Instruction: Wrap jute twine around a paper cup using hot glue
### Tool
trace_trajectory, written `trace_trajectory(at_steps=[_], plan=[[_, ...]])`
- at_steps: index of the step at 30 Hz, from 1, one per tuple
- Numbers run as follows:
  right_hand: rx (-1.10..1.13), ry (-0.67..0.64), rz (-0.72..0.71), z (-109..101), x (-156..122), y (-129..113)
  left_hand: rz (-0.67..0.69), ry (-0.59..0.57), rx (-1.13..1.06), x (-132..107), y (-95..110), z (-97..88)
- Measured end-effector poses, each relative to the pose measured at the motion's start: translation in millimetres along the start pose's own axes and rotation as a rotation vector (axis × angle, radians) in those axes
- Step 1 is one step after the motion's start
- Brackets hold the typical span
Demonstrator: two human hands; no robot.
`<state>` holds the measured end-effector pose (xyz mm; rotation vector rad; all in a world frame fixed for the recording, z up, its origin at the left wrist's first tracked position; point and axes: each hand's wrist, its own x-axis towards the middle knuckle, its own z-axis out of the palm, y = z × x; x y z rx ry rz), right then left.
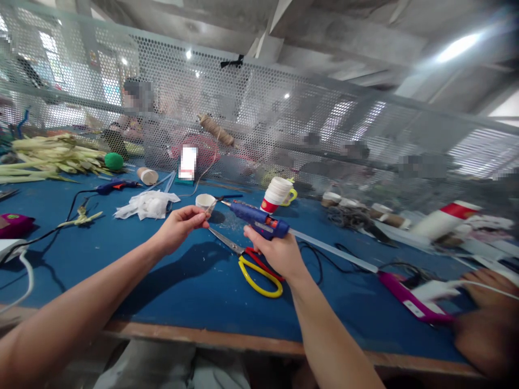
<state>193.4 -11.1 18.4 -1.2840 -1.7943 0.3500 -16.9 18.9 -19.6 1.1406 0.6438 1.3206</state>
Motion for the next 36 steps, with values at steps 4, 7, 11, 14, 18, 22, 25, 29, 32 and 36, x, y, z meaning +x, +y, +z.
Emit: trace_trajectory(at_steps=[4,7,11,14,18,22,25,29,32,36], plan=[[0.114,-0.066,0.108,1,-2,-3,-0.07,-0.03,-0.124,-1,1,0.5],[0.158,-0.076,0.119,0,-3,-6,-0.104,-0.04,-0.138,-2,2,1.2],[0.195,-0.059,0.092,-1,-3,-7,-0.119,-0.044,-0.1,-3,1,1.2],[0.22,-0.068,0.079,-1,-4,-7,-0.114,-0.053,-0.078,-3,1,0.2],[0.23,-0.051,0.092,0,-4,-5,-0.104,-0.057,-0.079,-2,1,-1.2],[0.238,-0.059,0.117,-1,-4,-6,-0.088,-0.05,-0.094,-1,2,-2.4],[0.247,-0.123,0.127,-4,-4,-7,-0.077,-0.015,-0.125,-1,4,-2.8],[0.289,-0.109,0.119,-5,-4,-7,-0.114,0.073,-0.192,1,7,-1.7],[0.273,-0.096,0.09,-3,-5,-7,-0.156,0.158,-0.261,2,10,0.4],[0.194,-0.077,0.046,-1,-6,-6,-0.213,0.23,-0.314,3,12,2.6]])
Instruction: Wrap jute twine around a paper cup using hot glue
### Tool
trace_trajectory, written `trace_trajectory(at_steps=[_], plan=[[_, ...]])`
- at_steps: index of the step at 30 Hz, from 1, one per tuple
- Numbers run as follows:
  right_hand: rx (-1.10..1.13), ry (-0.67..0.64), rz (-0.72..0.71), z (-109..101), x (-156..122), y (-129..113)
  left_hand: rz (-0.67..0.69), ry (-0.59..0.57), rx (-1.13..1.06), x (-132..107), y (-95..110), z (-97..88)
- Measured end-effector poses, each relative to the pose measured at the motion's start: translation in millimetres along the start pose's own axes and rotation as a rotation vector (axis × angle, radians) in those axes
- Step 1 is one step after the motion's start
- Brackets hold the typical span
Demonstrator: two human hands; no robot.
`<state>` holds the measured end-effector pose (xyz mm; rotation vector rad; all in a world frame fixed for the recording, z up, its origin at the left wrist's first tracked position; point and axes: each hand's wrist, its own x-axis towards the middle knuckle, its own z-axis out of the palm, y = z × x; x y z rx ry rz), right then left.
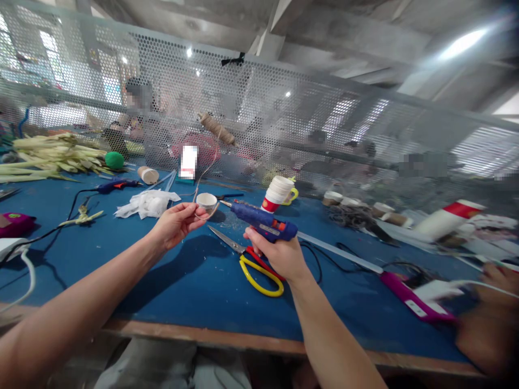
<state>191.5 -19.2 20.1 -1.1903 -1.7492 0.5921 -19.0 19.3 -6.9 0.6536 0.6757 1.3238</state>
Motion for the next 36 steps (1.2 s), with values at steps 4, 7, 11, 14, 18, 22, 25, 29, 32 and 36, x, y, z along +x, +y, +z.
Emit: trace_trajectory(at_steps=[4,7,11,14,18,22,25,29,32,36], plan=[[-0.083,0.052,-0.05,0,0,4,-0.028,0.03,-0.011,0,0,0.9],[-0.172,0.08,-0.064,0,-1,7,-0.031,0.039,-0.014,0,0,1.2],[-0.223,0.093,-0.045,0,-2,7,-0.032,0.05,-0.009,1,0,0.9],[-0.234,0.104,-0.034,1,-2,6,-0.029,0.046,-0.01,1,0,0.1],[-0.244,0.141,-0.022,2,-2,7,-0.024,0.039,-0.015,1,-1,-0.5],[-0.231,0.158,-0.029,3,-1,7,-0.028,0.033,-0.014,3,-1,-1.2],[-0.201,0.127,-0.034,4,-1,2,-0.026,0.029,-0.015,3,-1,-1.3],[-0.143,0.094,-0.038,4,-2,-6,-0.021,0.037,-0.011,1,0,0.3],[-0.143,0.101,-0.016,5,-2,-6,-0.026,0.047,-0.011,1,0,1.3],[-0.189,0.14,0.006,3,-2,-2,-0.043,0.04,-0.007,1,-1,1.0]])
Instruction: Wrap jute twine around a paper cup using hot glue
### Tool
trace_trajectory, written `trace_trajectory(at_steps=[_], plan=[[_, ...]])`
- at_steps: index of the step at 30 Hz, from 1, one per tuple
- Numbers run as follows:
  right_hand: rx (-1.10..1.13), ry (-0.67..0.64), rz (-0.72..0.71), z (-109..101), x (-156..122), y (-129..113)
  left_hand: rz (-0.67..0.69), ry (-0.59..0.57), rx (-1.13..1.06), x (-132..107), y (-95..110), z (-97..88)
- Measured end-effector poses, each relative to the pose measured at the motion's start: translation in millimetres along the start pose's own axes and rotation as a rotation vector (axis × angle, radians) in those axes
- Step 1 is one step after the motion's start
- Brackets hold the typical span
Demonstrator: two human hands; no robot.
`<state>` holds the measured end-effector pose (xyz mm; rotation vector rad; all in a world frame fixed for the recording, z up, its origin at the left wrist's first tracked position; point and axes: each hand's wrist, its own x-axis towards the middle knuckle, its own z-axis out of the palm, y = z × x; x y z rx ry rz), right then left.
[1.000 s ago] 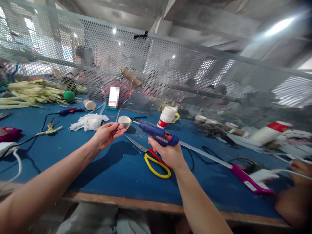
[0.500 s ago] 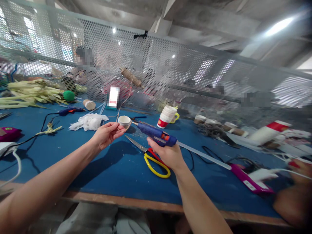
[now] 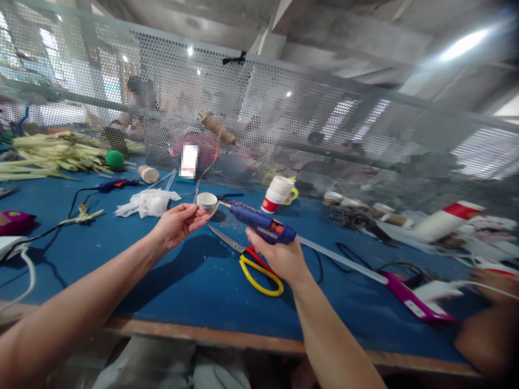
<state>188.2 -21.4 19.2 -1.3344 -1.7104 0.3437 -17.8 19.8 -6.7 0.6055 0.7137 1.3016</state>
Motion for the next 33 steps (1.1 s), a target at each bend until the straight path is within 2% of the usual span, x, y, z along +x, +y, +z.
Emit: trace_trajectory(at_steps=[20,26,33], plan=[[0.047,-0.012,-0.076,1,2,-6,0.007,-0.001,-0.033,-1,1,0.5],[0.033,0.016,-0.004,1,1,-1,0.001,-0.002,-0.028,0,-1,0.0],[0.018,0.018,0.009,2,1,5,-0.008,-0.005,-0.033,-2,0,1.1]])
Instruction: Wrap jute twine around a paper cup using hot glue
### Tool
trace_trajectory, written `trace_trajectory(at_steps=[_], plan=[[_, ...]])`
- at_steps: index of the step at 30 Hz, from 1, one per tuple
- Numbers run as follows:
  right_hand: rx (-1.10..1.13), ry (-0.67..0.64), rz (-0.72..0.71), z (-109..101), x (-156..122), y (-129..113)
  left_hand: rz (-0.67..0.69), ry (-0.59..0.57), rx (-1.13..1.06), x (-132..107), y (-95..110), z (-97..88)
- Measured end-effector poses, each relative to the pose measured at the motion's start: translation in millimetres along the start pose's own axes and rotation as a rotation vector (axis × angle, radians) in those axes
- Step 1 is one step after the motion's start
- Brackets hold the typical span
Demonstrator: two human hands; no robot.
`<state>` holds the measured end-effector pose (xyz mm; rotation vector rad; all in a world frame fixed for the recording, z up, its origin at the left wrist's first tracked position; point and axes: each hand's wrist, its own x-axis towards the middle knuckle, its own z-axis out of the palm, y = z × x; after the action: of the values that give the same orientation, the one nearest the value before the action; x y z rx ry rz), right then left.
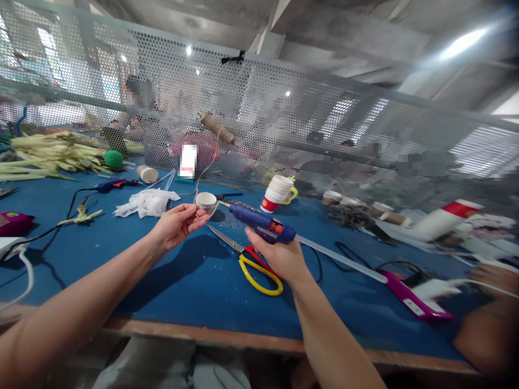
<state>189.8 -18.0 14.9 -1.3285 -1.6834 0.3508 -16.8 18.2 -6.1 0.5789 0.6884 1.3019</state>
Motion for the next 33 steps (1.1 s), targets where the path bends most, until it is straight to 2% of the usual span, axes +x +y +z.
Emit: trace_trajectory(at_steps=[8,20,28,33], plan=[[-0.007,-0.028,-0.055,-2,-1,-11,0.009,-0.013,0.001,3,-1,-2.6],[0.021,-0.074,-0.08,-2,1,-9,0.012,-0.01,-0.01,2,0,-0.8],[-0.046,-0.007,-0.036,-2,-1,-2,0.005,-0.028,0.003,2,-2,-2.8],[-0.034,-0.005,-0.072,-3,-1,-7,0.007,-0.029,0.005,2,-2,-3.2]])
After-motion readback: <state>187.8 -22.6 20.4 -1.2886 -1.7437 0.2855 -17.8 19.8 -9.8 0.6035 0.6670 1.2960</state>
